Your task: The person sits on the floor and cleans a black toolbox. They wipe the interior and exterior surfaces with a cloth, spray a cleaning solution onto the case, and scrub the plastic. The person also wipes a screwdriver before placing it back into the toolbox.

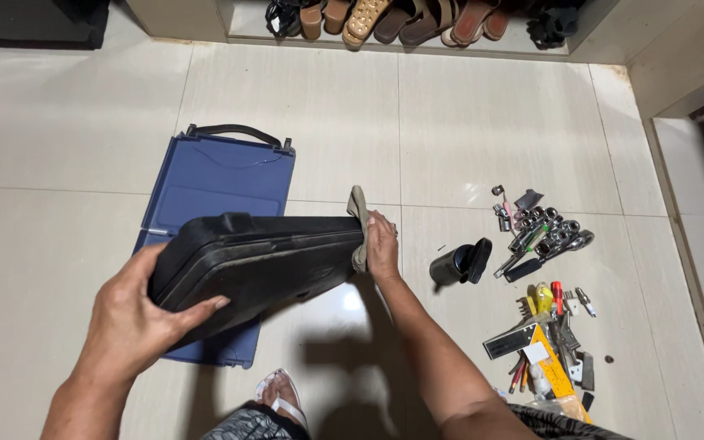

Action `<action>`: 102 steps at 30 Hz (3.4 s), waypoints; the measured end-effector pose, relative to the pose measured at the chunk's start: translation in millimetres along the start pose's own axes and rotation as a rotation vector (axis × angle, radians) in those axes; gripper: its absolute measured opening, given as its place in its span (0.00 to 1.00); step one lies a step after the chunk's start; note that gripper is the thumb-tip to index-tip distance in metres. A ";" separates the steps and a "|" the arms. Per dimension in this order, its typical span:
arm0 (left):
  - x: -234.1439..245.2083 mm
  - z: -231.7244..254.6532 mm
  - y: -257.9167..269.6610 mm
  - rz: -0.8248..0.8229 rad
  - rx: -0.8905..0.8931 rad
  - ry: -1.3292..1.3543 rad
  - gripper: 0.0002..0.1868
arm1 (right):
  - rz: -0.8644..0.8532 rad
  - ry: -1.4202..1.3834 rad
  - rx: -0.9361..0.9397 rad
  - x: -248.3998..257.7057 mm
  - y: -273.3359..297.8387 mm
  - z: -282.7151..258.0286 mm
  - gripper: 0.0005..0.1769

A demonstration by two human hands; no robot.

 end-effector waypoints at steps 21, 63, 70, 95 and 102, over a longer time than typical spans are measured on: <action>73.0 -6.4 39.1 0.132 -0.006 0.268 0.38 | -0.371 -1.366 -0.517 6.4 -63.8 90.6 0.51; -159.5 5.2 -26.5 -0.136 -0.090 0.178 0.37 | -0.214 0.331 1.022 203.4 -8.9 -308.5 0.22; -163.0 6.2 -16.3 -0.013 -0.084 0.306 0.43 | -0.051 0.117 0.713 204.4 -52.6 -260.3 0.10; -200.7 -16.9 -21.8 0.066 0.117 0.180 0.52 | 0.070 -0.398 0.289 155.3 -32.4 -242.1 0.25; -193.2 -20.2 -26.4 0.081 -0.014 0.267 0.40 | 0.205 -0.175 0.593 135.8 18.4 -235.6 0.26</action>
Point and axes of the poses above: each hand's wrist, its own y-axis away from the middle knuckle, its own x-axis out of the back of the hand, z = x × y, the point moved 2 cm from there along -y, towards the middle knuckle, and after that the axes turned 11 degrees about y, right-handed, at the moved point
